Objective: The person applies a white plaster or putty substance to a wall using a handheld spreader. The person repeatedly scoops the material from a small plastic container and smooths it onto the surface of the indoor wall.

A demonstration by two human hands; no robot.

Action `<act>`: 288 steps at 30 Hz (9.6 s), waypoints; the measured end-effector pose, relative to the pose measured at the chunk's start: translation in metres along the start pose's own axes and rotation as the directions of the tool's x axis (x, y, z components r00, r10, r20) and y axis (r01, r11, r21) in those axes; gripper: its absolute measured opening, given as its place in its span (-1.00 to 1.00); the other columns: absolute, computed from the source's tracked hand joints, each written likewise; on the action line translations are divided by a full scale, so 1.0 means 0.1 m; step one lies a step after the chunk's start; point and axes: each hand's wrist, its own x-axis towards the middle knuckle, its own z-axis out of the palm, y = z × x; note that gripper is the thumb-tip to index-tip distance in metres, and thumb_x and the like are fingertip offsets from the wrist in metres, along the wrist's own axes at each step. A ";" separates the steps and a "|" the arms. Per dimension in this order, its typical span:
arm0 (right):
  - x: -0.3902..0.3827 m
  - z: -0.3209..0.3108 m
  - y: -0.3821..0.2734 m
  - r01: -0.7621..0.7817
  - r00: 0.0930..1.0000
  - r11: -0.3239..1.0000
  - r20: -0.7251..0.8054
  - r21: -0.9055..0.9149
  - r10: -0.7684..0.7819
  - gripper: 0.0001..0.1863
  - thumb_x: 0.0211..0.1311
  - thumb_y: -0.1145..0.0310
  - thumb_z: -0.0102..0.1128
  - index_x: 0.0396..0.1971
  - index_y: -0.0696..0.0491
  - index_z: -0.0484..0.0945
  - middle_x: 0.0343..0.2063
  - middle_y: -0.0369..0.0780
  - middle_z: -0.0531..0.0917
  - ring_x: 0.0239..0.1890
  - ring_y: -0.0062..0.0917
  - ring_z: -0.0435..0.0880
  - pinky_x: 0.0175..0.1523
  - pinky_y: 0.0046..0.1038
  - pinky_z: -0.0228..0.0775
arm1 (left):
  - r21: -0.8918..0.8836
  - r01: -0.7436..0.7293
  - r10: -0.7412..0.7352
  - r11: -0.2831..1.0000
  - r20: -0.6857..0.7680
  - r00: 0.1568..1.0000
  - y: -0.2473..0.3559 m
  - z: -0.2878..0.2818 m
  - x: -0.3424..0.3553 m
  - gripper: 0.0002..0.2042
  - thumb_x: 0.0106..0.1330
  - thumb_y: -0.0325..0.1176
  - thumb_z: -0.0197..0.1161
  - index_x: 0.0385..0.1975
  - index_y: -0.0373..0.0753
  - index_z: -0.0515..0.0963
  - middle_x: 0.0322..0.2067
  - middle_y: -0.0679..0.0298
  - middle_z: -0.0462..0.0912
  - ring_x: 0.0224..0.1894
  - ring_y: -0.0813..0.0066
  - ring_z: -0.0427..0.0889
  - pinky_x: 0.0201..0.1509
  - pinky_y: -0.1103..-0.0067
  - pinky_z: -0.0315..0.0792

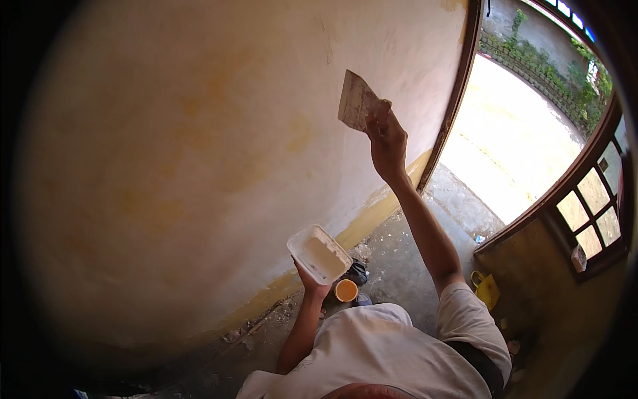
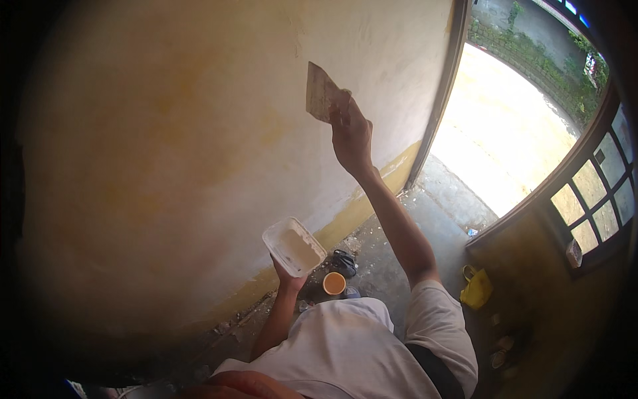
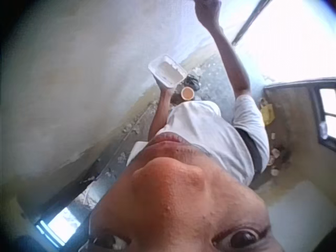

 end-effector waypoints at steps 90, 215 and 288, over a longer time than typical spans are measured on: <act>-3.78 0.43 -0.10 -0.627 0.606 0.777 0.596 -0.048 0.526 -0.75 0.46 0.28 0.24 -0.37 0.16 0.61 -0.56 -0.42 0.61 -0.61 -0.73 0.40 -0.52 -0.63 0.21 | 0.139 -0.027 0.042 0.990 -0.103 0.994 0.98 -0.41 -1.73 -0.12 0.42 0.49 -0.42 0.49 -0.10 0.15 0.38 0.11 0.36 0.36 0.09 0.45 0.36 0.04 0.44; -3.39 0.69 -0.40 -0.129 0.612 0.966 0.749 -0.224 0.255 -0.76 0.29 0.40 0.23 -0.49 0.25 0.49 -0.66 0.05 0.51 -0.62 -0.05 0.48 -0.42 -0.22 0.38 | 0.132 -0.089 0.111 0.987 -0.170 0.979 1.10 -0.43 -1.61 -0.11 0.41 0.50 -0.45 0.45 -0.13 0.22 0.32 0.10 0.42 0.32 0.17 0.49 0.38 0.14 0.45; -0.36 1.59 -0.77 0.726 0.683 0.626 0.193 -0.283 -0.705 -0.58 0.21 0.42 0.35 0.09 0.01 0.56 -0.27 -0.12 0.70 -0.28 -0.21 0.75 -0.24 -0.22 0.64 | -0.055 -0.291 0.284 0.955 -0.107 0.953 0.88 -0.34 -0.53 -0.24 0.44 0.45 -0.34 0.41 0.05 0.30 0.34 0.36 0.42 0.40 0.24 0.37 0.49 0.12 0.23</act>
